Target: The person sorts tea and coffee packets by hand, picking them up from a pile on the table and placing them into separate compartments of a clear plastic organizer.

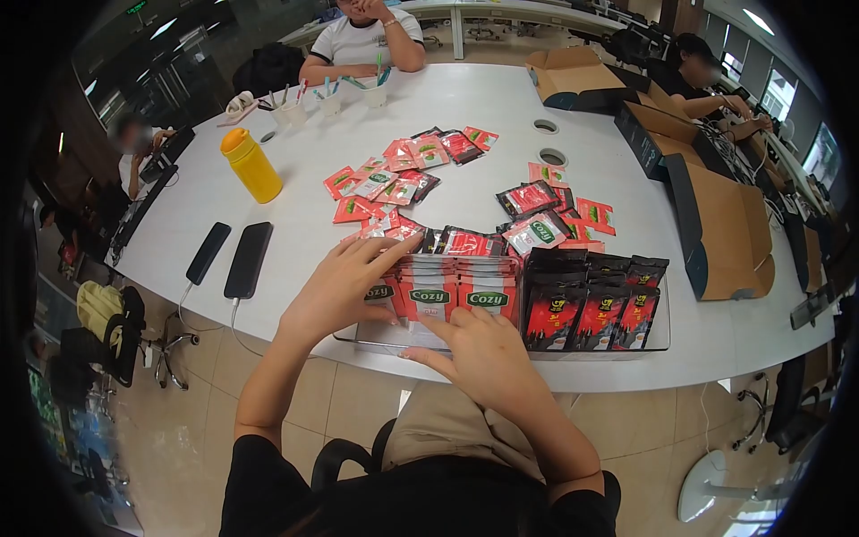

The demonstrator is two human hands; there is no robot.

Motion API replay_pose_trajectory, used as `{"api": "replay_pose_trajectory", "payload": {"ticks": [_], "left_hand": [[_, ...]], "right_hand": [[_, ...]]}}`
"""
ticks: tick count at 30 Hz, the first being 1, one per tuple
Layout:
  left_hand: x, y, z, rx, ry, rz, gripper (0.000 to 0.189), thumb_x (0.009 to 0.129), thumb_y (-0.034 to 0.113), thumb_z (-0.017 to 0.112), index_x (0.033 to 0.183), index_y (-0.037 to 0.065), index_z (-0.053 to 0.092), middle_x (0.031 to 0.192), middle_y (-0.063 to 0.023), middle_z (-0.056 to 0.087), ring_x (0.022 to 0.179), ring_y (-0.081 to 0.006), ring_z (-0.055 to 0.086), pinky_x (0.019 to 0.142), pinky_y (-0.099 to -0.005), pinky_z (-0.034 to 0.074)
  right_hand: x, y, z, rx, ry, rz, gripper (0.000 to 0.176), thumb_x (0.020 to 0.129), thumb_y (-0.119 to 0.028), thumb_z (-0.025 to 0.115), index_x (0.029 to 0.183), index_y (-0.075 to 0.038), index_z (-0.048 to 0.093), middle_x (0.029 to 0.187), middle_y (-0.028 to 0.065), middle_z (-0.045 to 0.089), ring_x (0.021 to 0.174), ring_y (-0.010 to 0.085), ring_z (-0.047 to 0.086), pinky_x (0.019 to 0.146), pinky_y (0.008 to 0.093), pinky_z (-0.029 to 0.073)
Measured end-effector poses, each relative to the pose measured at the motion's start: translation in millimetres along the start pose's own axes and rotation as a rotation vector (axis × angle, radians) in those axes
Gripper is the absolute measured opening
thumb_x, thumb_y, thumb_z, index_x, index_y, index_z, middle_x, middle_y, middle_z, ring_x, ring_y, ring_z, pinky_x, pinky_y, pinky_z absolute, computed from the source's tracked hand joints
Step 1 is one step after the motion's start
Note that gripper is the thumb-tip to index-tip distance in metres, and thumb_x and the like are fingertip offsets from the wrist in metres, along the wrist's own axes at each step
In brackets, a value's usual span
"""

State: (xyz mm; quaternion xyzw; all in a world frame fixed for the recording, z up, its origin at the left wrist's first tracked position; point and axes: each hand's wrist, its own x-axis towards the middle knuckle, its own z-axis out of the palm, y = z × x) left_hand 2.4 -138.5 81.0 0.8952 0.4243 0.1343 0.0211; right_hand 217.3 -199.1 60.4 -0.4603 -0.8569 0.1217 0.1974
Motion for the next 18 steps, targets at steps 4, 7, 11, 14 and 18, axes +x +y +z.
{"api": "replay_pose_trajectory", "payload": {"ticks": [4, 7, 11, 14, 18], "left_hand": [[-1, 0, -3, -0.008, 0.01, 0.002, 0.103, 0.054, 0.023, 0.083, 0.143, 0.02, 0.032, 0.125, -0.0084, 0.05, 0.114, -0.0288, 0.05, 0.101, -0.0416, 0.036], [-2, 0, -3, 0.019, 0.029, -0.002, 0.1, 0.055, 0.026, 0.082, 0.142, 0.02, 0.033, 0.128, -0.009, 0.049, 0.114, -0.0293, 0.049, 0.101, -0.0421, 0.036], [-2, -5, -7, -0.084, 0.068, 0.011, 0.089, 0.062, 0.034, 0.079, 0.14, 0.019, 0.037, 0.128, -0.0109, 0.05, 0.114, -0.0312, 0.049, 0.1, -0.042, 0.037], [1, -8, -21, -0.291, 0.07, -0.053, 0.074, 0.071, 0.035, 0.074, 0.136, 0.014, 0.043, 0.127, -0.0127, 0.052, 0.115, -0.031, 0.05, 0.1, -0.0399, 0.038], [7, -35, -13, -0.452, 0.298, -0.081, 0.05, 0.083, 0.022, 0.065, 0.128, 0.006, 0.051, 0.125, -0.014, 0.056, 0.117, -0.028, 0.052, 0.099, -0.0364, 0.039]], "right_hand": [[0, 1, -1, -0.017, 0.0, -0.015, 0.05, 0.084, -0.05, 0.057, 0.115, -0.011, 0.064, 0.082, 0.0096, 0.059, 0.079, 0.0247, 0.057, 0.071, 0.0363, 0.045], [0, 0, -1, -0.014, -0.002, -0.011, 0.049, 0.084, -0.05, 0.057, 0.114, -0.011, 0.064, 0.082, 0.0095, 0.059, 0.079, 0.0244, 0.057, 0.07, 0.0359, 0.045], [0, 1, -2, -0.024, -0.015, -0.011, 0.049, 0.084, -0.05, 0.057, 0.113, -0.011, 0.065, 0.081, 0.0095, 0.059, 0.079, 0.0245, 0.057, 0.069, 0.0356, 0.045], [-2, 1, -2, -0.002, -0.015, -0.019, 0.049, 0.084, -0.05, 0.057, 0.112, -0.011, 0.065, 0.081, 0.0092, 0.06, 0.078, 0.0248, 0.057, 0.069, 0.0355, 0.045], [-4, 0, -4, 0.04, 0.011, -0.029, 0.049, 0.083, -0.048, 0.059, 0.112, -0.009, 0.065, 0.079, 0.0089, 0.061, 0.078, 0.0257, 0.059, 0.071, 0.0365, 0.045]]}}
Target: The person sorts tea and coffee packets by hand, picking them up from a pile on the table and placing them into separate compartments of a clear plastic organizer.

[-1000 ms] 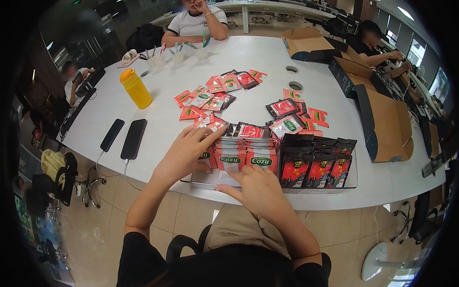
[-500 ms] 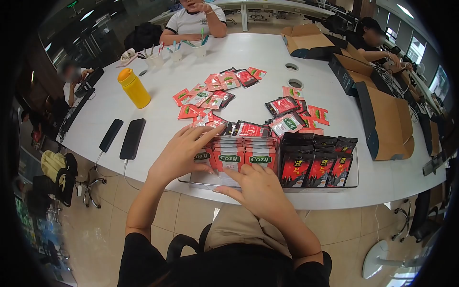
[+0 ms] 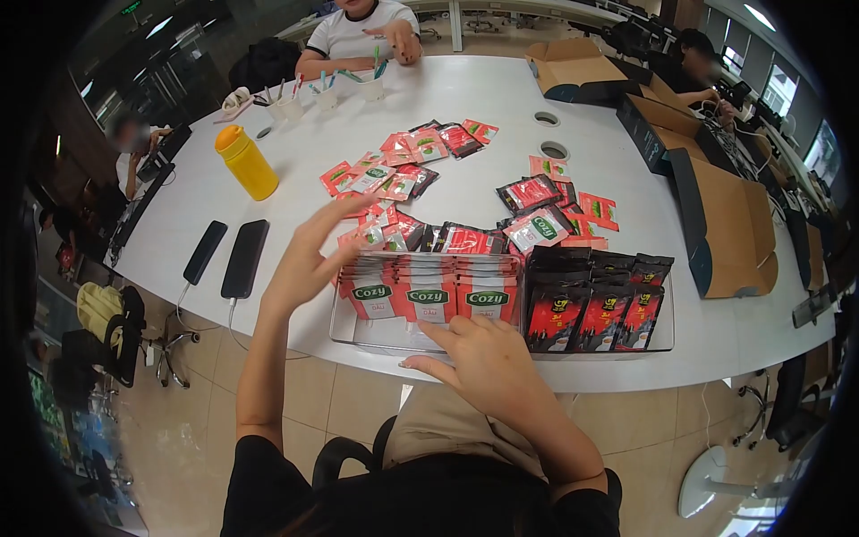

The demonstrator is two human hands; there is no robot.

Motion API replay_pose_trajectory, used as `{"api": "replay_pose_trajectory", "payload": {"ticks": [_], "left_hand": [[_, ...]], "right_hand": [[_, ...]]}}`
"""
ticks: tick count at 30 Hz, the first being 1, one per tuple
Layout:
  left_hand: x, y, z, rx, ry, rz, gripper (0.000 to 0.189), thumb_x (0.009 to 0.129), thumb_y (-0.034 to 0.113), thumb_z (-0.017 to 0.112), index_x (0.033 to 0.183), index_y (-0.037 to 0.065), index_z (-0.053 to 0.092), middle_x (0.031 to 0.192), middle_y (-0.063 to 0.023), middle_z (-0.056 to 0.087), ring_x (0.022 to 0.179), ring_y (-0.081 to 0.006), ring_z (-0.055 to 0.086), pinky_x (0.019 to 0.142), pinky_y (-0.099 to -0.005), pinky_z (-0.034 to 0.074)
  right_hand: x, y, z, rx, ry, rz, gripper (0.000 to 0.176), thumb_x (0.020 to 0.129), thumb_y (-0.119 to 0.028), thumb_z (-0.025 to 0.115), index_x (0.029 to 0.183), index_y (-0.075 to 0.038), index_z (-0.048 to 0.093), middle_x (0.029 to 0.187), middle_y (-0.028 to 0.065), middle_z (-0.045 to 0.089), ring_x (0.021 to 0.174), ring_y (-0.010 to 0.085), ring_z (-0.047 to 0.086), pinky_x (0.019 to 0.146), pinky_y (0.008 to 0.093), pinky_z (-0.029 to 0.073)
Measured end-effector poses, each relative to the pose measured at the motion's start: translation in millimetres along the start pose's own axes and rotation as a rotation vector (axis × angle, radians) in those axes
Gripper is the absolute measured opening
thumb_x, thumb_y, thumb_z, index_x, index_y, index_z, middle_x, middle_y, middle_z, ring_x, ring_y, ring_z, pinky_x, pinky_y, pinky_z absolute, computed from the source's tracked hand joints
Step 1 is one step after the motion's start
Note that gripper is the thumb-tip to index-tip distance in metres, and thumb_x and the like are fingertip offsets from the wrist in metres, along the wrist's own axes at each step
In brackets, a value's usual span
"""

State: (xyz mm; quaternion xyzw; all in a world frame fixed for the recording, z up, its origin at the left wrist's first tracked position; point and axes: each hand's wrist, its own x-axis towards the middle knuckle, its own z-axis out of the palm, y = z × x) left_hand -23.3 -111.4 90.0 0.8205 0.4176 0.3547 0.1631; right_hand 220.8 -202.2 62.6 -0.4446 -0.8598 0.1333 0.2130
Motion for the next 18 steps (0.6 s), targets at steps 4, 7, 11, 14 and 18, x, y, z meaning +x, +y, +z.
{"api": "replay_pose_trajectory", "payload": {"ticks": [4, 7, 11, 14, 18], "left_hand": [[10, -29, -1, -0.071, 0.215, -0.054, 0.032, 0.091, 0.013, 0.053, 0.12, -0.001, 0.055, 0.118, -0.0141, 0.061, 0.112, -0.0234, 0.057, 0.097, -0.0344, 0.04], [21, -60, 3, -0.071, 0.341, -0.049, 0.028, 0.09, 0.012, 0.053, 0.115, -0.001, 0.058, 0.112, -0.0149, 0.063, 0.106, -0.0239, 0.059, 0.093, -0.0347, 0.044], [34, -92, 10, -0.094, 0.38, -0.101, 0.028, 0.089, 0.011, 0.054, 0.114, 0.0, 0.059, 0.11, -0.0148, 0.064, 0.106, -0.0243, 0.06, 0.093, -0.0343, 0.044], [38, -116, 20, -0.055, 0.398, -0.146, 0.028, 0.087, 0.01, 0.056, 0.113, 0.0, 0.059, 0.111, -0.0148, 0.064, 0.107, -0.0242, 0.059, 0.093, -0.0348, 0.044], [31, -121, 25, -0.072, 0.354, -0.271, 0.031, 0.084, 0.01, 0.06, 0.114, 0.0, 0.059, 0.113, -0.0143, 0.063, 0.108, -0.0239, 0.058, 0.093, -0.0343, 0.043]], "right_hand": [[-4, -1, -5, 0.061, 0.172, -0.068, 0.038, 0.08, -0.037, 0.066, 0.101, -0.006, 0.066, 0.076, 0.0065, 0.059, 0.074, 0.0234, 0.058, 0.067, 0.0344, 0.043], [-12, 5, -9, 0.09, 0.41, -0.167, 0.022, 0.08, -0.027, 0.068, 0.086, -0.006, 0.063, 0.072, 0.0053, 0.057, 0.069, 0.0222, 0.056, 0.064, 0.034, 0.041], [-42, 27, -25, 0.044, 0.782, -0.136, 0.015, 0.085, -0.01, 0.062, 0.072, -0.004, 0.056, 0.07, 0.007, 0.058, 0.066, 0.0223, 0.055, 0.065, 0.0338, 0.042], [-69, 65, -38, 0.003, 1.033, -0.011, 0.008, 0.088, -0.001, 0.055, 0.083, 0.003, 0.059, 0.075, 0.0106, 0.061, 0.07, 0.0185, 0.057, 0.071, 0.0311, 0.045], [-96, 105, -55, -0.091, 1.228, 0.343, 0.02, 0.091, 0.002, 0.048, 0.108, 0.005, 0.057, 0.082, 0.0094, 0.06, 0.077, 0.0152, 0.057, 0.075, 0.029, 0.047]]}}
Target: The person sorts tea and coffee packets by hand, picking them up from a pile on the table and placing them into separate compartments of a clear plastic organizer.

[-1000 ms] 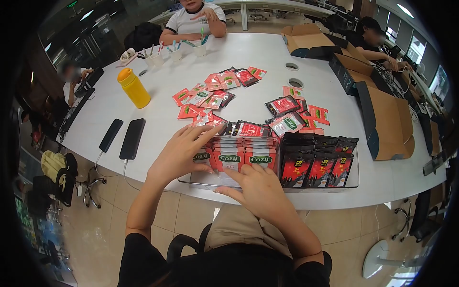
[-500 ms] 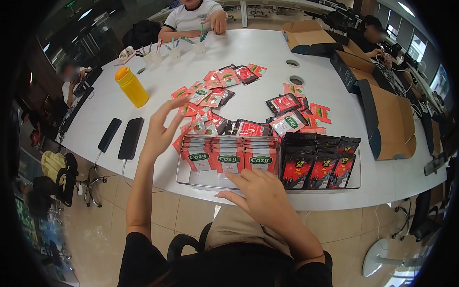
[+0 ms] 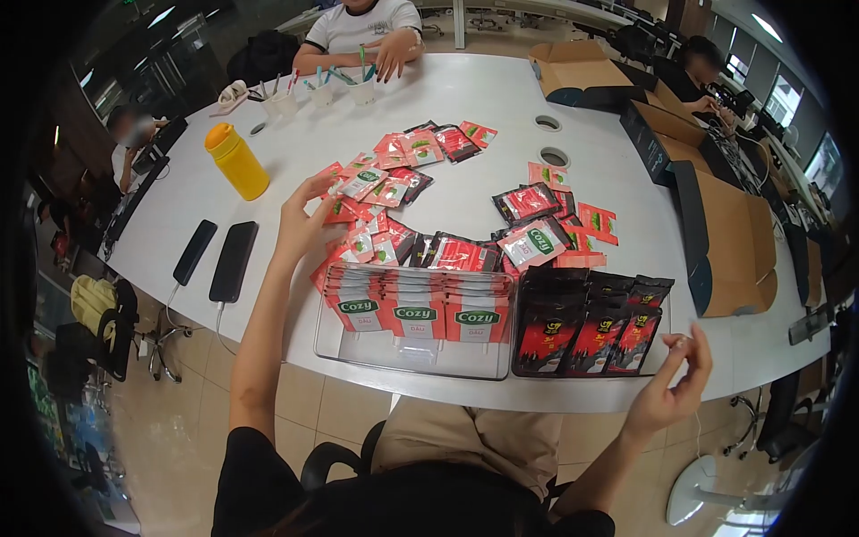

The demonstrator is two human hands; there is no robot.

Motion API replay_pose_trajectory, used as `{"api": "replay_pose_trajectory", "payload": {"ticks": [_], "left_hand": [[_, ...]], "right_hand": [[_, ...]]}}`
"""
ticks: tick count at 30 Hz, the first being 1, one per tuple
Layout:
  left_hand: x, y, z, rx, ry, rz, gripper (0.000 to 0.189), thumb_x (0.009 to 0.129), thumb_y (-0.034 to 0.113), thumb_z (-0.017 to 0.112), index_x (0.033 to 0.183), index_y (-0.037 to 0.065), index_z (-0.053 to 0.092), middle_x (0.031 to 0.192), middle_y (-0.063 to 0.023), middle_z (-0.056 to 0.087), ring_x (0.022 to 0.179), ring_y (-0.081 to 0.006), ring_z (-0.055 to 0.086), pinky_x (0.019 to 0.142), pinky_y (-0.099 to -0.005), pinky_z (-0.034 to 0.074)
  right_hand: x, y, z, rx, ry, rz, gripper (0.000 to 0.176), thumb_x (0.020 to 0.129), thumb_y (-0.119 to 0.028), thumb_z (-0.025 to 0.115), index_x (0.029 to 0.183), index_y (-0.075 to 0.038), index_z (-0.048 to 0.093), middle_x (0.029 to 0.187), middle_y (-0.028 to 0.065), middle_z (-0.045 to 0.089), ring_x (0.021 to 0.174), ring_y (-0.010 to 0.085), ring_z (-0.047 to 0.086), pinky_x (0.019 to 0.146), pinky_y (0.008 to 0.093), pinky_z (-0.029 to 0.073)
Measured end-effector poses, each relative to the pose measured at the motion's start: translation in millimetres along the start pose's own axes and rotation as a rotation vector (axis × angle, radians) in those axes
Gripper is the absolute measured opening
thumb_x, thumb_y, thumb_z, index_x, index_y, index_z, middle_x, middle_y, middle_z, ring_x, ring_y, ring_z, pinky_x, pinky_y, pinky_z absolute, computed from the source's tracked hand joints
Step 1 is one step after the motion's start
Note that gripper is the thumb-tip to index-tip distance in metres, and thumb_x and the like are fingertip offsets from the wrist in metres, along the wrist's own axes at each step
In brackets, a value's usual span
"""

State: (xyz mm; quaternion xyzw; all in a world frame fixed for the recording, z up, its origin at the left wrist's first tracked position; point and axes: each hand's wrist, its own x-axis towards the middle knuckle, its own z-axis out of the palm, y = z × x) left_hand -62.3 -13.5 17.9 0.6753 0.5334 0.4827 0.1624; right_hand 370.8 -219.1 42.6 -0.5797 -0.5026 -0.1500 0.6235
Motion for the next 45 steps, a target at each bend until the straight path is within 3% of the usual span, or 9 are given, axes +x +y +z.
{"api": "replay_pose_trajectory", "payload": {"ticks": [3, 10, 14, 15, 18, 19, 28, 40, 45], "left_hand": [[-5, -5, 0, 0.045, -0.062, -0.044, 0.037, 0.082, 0.014, 0.064, 0.115, 0.0, 0.058, 0.114, -0.0139, 0.063, 0.108, -0.0235, 0.059, 0.091, -0.0336, 0.044], [-9, 0, 10, 0.186, -0.264, -0.172, 0.051, 0.077, 0.028, 0.073, 0.118, 0.002, 0.055, 0.11, -0.0166, 0.063, 0.099, -0.0267, 0.062, 0.084, -0.0353, 0.047], [-4, -12, 17, 0.167, -0.313, 0.033, 0.054, 0.08, 0.022, 0.072, 0.126, 0.005, 0.05, 0.127, -0.0169, 0.053, 0.106, -0.0214, 0.059, 0.083, -0.0322, 0.05], [-2, -12, 17, 0.2, -0.357, 0.052, 0.058, 0.08, 0.028, 0.071, 0.13, 0.008, 0.049, 0.135, -0.0177, 0.045, 0.119, -0.0264, 0.05, 0.093, -0.0366, 0.045], [-8, -6, 21, 0.47, -0.383, 0.155, 0.063, 0.079, 0.035, 0.07, 0.134, 0.012, 0.047, 0.141, -0.0178, 0.039, 0.13, -0.0328, 0.036, 0.104, -0.0422, 0.034], [-8, -5, 22, 0.42, -0.406, 0.106, 0.07, 0.076, 0.048, 0.068, 0.134, 0.013, 0.048, 0.141, -0.0185, 0.038, 0.131, -0.0402, 0.03, 0.106, -0.0458, 0.029], [-9, -4, 25, 0.439, -0.405, 0.066, 0.071, 0.075, 0.039, 0.072, 0.137, 0.016, 0.044, 0.142, -0.0201, 0.036, 0.133, -0.0372, 0.03, 0.108, -0.0438, 0.027], [-6, -1, 25, 0.53, -0.3, 0.148, 0.055, 0.08, 0.04, 0.067, 0.128, 0.016, 0.055, 0.132, -0.0134, 0.05, 0.124, -0.0312, 0.045, 0.099, -0.0374, 0.04], [-9, 12, 21, 0.464, -0.313, 0.001, 0.047, 0.08, 0.034, 0.068, 0.122, 0.015, 0.06, 0.129, -0.0114, 0.054, 0.115, -0.0261, 0.054, 0.093, -0.0354, 0.046]], "right_hand": [[8, 41, -12, -0.049, 0.015, 0.057, 0.028, 0.094, -0.001, 0.047, 0.121, 0.003, 0.052, 0.086, 0.0079, 0.057, 0.081, 0.0131, 0.055, 0.079, 0.0281, 0.046], [0, 93, -12, 0.03, -0.036, 0.216, 0.03, 0.096, -0.005, 0.045, 0.125, 0.001, 0.049, 0.084, 0.0051, 0.055, 0.082, 0.0108, 0.052, 0.079, 0.0259, 0.043], [5, 90, -6, 0.109, -0.044, 0.275, 0.032, 0.095, -0.005, 0.045, 0.127, 0.001, 0.047, 0.085, 0.004, 0.055, 0.077, 0.0084, 0.049, 0.073, 0.0234, 0.041], [6, 93, -8, 0.111, -0.043, 0.287, 0.031, 0.095, -0.005, 0.045, 0.126, 0.001, 0.047, 0.085, 0.0038, 0.055, 0.076, 0.0078, 0.048, 0.071, 0.0225, 0.041], [3, 104, -14, 0.133, -0.039, 0.314, 0.03, 0.095, -0.005, 0.045, 0.125, 0.001, 0.047, 0.084, 0.0034, 0.056, 0.071, 0.0059, 0.046, 0.067, 0.02, 0.039], [2, 107, -15, 0.143, -0.042, 0.321, 0.029, 0.096, -0.005, 0.045, 0.124, 0.001, 0.048, 0.084, 0.0033, 0.056, 0.07, 0.0054, 0.046, 0.065, 0.0192, 0.039], [2, 108, -16, 0.122, -0.054, 0.365, 0.024, 0.096, -0.006, 0.046, 0.118, 0.002, 0.053, 0.079, 0.0027, 0.056, 0.065, 0.0045, 0.043, 0.06, 0.0173, 0.036], [-3, 118, -22, 0.09, -0.075, 0.391, 0.024, 0.097, -0.012, 0.045, 0.115, -0.001, 0.056, 0.077, -0.0016, 0.053, 0.069, 0.0025, 0.044, 0.061, 0.0175, 0.036], [-1, 116, -21, 0.105, -0.092, 0.391, 0.023, 0.097, -0.012, 0.046, 0.114, -0.001, 0.057, 0.076, -0.0017, 0.052, 0.068, 0.0026, 0.044, 0.061, 0.0173, 0.036]]}}
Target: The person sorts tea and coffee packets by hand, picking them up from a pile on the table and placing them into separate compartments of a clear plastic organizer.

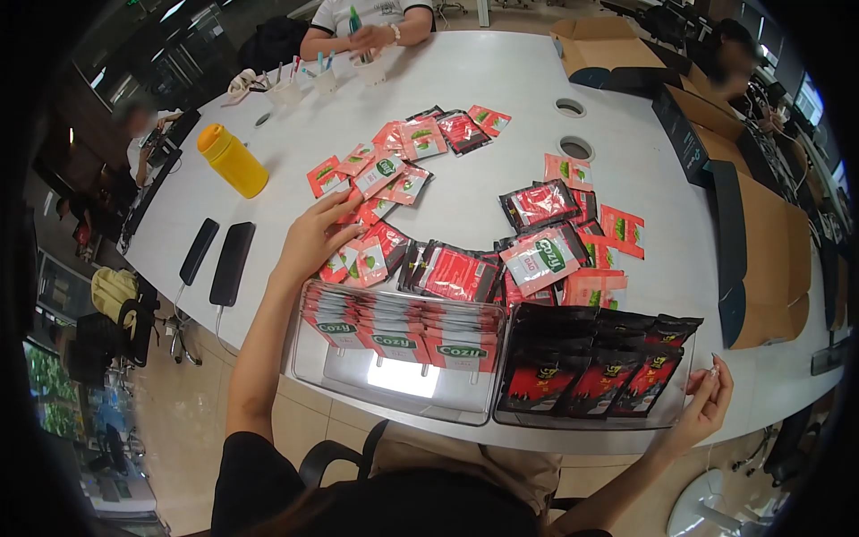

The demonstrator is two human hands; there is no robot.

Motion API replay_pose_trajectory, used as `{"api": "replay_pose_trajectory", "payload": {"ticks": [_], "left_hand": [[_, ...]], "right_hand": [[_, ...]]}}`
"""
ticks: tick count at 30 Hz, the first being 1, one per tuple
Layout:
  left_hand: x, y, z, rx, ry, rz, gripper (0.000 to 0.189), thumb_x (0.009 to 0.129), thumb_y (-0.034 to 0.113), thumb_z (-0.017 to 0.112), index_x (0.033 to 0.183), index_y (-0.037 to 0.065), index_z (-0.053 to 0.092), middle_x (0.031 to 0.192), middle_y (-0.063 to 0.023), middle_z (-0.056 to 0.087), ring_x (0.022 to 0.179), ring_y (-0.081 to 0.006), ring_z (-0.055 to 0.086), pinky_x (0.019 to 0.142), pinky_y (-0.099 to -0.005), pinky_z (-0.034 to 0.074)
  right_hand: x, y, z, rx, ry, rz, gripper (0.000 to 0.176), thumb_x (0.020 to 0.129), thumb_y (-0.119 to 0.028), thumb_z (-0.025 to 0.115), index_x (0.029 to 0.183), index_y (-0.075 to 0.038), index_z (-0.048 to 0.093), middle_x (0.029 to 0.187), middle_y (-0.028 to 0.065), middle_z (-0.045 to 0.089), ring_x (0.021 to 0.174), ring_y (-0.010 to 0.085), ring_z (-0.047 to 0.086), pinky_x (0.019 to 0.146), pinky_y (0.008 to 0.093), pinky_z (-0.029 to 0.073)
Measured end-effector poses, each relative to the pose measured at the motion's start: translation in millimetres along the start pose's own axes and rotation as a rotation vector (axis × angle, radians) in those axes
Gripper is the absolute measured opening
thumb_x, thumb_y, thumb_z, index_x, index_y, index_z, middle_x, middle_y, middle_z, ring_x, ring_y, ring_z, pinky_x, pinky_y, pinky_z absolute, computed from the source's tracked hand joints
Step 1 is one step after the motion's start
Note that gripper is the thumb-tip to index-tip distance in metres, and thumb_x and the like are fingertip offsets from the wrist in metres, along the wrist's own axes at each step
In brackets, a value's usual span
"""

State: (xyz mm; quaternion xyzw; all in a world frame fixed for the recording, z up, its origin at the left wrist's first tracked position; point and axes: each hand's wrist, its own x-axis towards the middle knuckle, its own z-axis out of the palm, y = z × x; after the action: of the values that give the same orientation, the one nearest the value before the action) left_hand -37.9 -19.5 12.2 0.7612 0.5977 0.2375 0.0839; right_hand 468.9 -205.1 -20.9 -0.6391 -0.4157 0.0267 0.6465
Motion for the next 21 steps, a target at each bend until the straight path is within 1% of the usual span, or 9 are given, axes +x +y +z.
{"api": "replay_pose_trajectory", "payload": {"ticks": [2, 5, 6, 9, 10, 13, 16, 19, 21], "left_hand": [[0, 3, 0, -0.057, 0.02, -0.003, 0.042, 0.08, 0.032, 0.069, 0.118, 0.013, 0.063, 0.127, -0.0112, 0.055, 0.111, -0.0259, 0.056, 0.091, -0.0363, 0.046], [3, -4, -2, 0.117, 0.075, 0.144, 0.04, 0.081, 0.026, 0.069, 0.117, 0.011, 0.064, 0.127, -0.0111, 0.056, 0.11, -0.027, 0.056, 0.091, -0.0371, 0.046], [3, -5, -3, 0.074, 0.11, 0.146, 0.036, 0.081, 0.022, 0.068, 0.114, 0.009, 0.065, 0.128, -0.0108, 0.055, 0.113, -0.0283, 0.054, 0.092, -0.0375, 0.044], [7, 4, -8, -0.069, 0.177, 0.133, 0.034, 0.082, 0.021, 0.066, 0.114, 0.008, 0.064, 0.129, -0.0109, 0.054, 0.116, -0.0292, 0.052, 0.094, -0.0374, 0.043], [9, 11, -10, -0.033, 0.174, 0.149, 0.041, 0.081, 0.023, 0.068, 0.119, 0.008, 0.06, 0.13, -0.0113, 0.053, 0.118, -0.0293, 0.051, 0.096, -0.0372, 0.042], [20, 32, -12, -0.003, 0.093, 0.15, 0.05, 0.081, 0.028, 0.068, 0.125, 0.009, 0.055, 0.133, -0.0122, 0.05, 0.121, -0.0281, 0.049, 0.097, -0.0366, 0.042], [37, 32, 8, 0.154, 0.11, 0.238, 0.054, 0.08, 0.035, 0.067, 0.126, 0.01, 0.053, 0.121, -0.0136, 0.058, 0.107, -0.0288, 0.058, 0.088, -0.0373, 0.047], [59, 42, 18, 0.269, -0.059, 0.149, 0.045, 0.083, 0.035, 0.064, 0.12, 0.009, 0.058, 0.097, -0.0139, 0.066, 0.085, -0.03, 0.064, 0.073, -0.0399, 0.049], [70, 47, 17, 0.249, -0.082, 0.227, 0.037, 0.085, 0.031, 0.062, 0.115, 0.009, 0.061, 0.083, -0.0135, 0.066, 0.075, -0.0304, 0.063, 0.067, -0.0409, 0.048]], "right_hand": [[-1, -5, 2, 0.016, -0.001, 0.004, 0.023, 0.097, -0.012, 0.046, 0.113, -0.001, 0.057, 0.075, -0.0018, 0.052, 0.067, 0.0027, 0.043, 0.06, 0.0173, 0.035], [1, 0, 0, -0.003, -0.002, -0.005, 0.022, 0.097, -0.012, 0.045, 0.112, -0.001, 0.057, 0.074, -0.0015, 0.052, 0.065, 0.0029, 0.041, 0.059, 0.0175, 0.034], [1, 1, 2, 0.006, 0.004, -0.004, 0.022, 0.097, -0.012, 0.045, 0.112, 0.0, 0.057, 0.073, -0.0015, 0.051, 0.064, 0.003, 0.041, 0.059, 0.0176, 0.034], [1, 0, 1, 0.024, -0.001, 0.007, 0.022, 0.098, -0.012, 0.045, 0.11, 0.0, 0.058, 0.071, -0.0016, 0.05, 0.063, 0.0032, 0.04, 0.058, 0.0178, 0.033], [1, 1, 1, 0.036, -0.007, 0.005, 0.021, 0.098, -0.012, 0.045, 0.11, 0.0, 0.058, 0.071, -0.0017, 0.05, 0.063, 0.0032, 0.04, 0.058, 0.0178, 0.033], [1, -1, 4, 0.044, -0.004, 0.01, 0.021, 0.098, -0.013, 0.046, 0.109, 0.001, 0.058, 0.07, -0.0019, 0.049, 0.063, 0.0032, 0.04, 0.057, 0.0176, 0.033], [1, -3, 3, 0.031, -0.002, 0.013, 0.021, 0.098, -0.013, 0.046, 0.108, 0.0, 0.058, 0.07, -0.002, 0.05, 0.063, 0.0028, 0.041, 0.057, 0.0173, 0.032], [0, -6, 4, 0.031, 0.016, 0.017, 0.02, 0.097, -0.013, 0.046, 0.107, 0.0, 0.059, 0.07, -0.0021, 0.051, 0.062, 0.0024, 0.042, 0.056, 0.0171, 0.033], [-1, -10, 5, 0.036, 0.018, 0.018, 0.02, 0.097, -0.013, 0.046, 0.106, -0.001, 0.059, 0.07, -0.0022, 0.051, 0.062, 0.0021, 0.042, 0.056, 0.017, 0.033]]}}
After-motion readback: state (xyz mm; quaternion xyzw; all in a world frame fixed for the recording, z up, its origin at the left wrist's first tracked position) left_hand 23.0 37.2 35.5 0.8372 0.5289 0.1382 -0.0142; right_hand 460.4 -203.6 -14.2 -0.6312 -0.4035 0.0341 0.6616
